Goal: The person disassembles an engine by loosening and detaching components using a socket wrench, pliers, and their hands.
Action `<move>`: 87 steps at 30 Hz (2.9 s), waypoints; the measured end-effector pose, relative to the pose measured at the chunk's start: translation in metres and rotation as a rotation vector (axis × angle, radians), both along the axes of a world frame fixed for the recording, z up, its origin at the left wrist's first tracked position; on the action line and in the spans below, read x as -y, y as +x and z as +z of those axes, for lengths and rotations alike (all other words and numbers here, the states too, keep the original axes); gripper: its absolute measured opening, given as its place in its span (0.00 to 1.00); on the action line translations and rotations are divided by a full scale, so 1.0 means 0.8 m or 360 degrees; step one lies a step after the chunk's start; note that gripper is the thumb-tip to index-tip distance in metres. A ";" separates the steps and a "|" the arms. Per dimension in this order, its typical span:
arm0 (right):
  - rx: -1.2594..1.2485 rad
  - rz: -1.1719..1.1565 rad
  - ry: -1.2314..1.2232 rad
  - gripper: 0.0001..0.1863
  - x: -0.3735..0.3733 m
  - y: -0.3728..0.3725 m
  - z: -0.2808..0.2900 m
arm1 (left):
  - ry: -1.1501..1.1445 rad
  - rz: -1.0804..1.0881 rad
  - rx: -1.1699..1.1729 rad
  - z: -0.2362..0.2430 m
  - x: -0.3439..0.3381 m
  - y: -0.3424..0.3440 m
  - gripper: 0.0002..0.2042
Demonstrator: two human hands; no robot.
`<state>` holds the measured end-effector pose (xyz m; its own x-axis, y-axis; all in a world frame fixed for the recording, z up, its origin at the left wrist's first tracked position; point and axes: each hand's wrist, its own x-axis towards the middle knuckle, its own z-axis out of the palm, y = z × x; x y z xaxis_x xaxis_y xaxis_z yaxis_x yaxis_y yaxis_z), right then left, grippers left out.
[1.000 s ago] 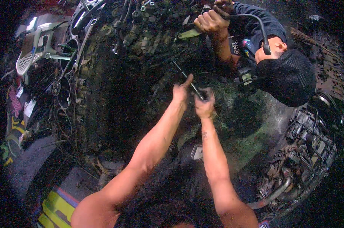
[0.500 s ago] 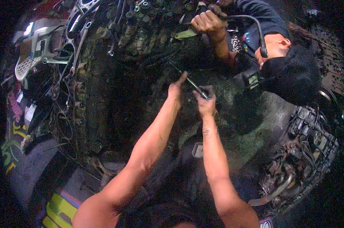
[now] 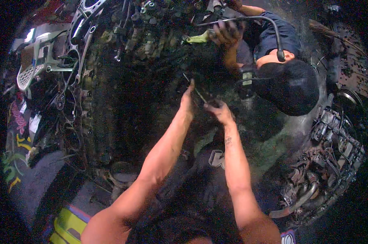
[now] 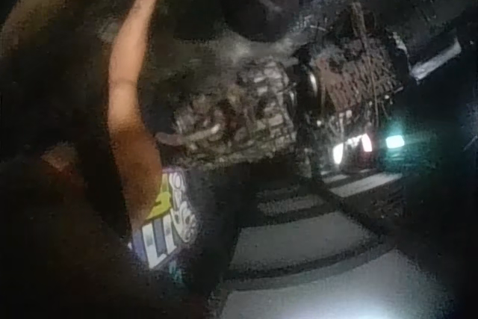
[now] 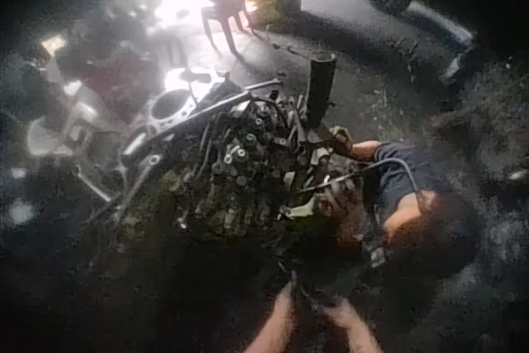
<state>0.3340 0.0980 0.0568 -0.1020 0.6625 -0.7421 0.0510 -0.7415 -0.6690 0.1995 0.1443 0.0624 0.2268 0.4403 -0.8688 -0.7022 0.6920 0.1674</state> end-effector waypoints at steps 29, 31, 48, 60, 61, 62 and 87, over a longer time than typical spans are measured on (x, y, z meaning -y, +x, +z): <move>0.0130 -0.0581 0.0112 0.21 -0.064 -0.108 -0.008 | 0.0106 -0.0949 -0.0629 0.094 0.146 -0.067 0.09; -0.0352 -0.0629 -0.0221 0.20 -0.062 -0.100 0.013 | 0.0106 -0.0908 -0.0678 0.095 0.154 -0.071 0.10; -0.0047 -0.0296 -0.0222 0.34 -0.058 -0.087 -0.052 | 0.0107 -0.0665 -0.0651 0.090 0.141 -0.098 0.16; 0.1062 0.0975 -0.0304 0.22 0.101 0.129 -0.123 | 0.0207 -0.0913 -0.0792 0.099 0.173 -0.073 0.25; 0.1087 0.1009 -0.0326 0.23 0.111 0.149 -0.126 | 0.0185 -0.0934 -0.0815 0.108 0.177 -0.067 0.26; 0.1089 0.1044 -0.0328 0.23 0.117 0.163 -0.127 | 0.0289 -0.0921 -0.1189 0.093 0.199 -0.058 0.26; 0.0594 0.2634 0.1601 0.38 -0.175 -0.108 0.149 | -0.0496 -0.0852 -0.1173 0.171 0.434 -0.138 0.29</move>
<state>0.2476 0.2381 0.1762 -0.9101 0.2211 -0.3505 0.3890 0.7474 -0.5385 0.0887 -0.2031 0.1989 -0.3192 0.1623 -0.9337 -0.0725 0.9782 0.1948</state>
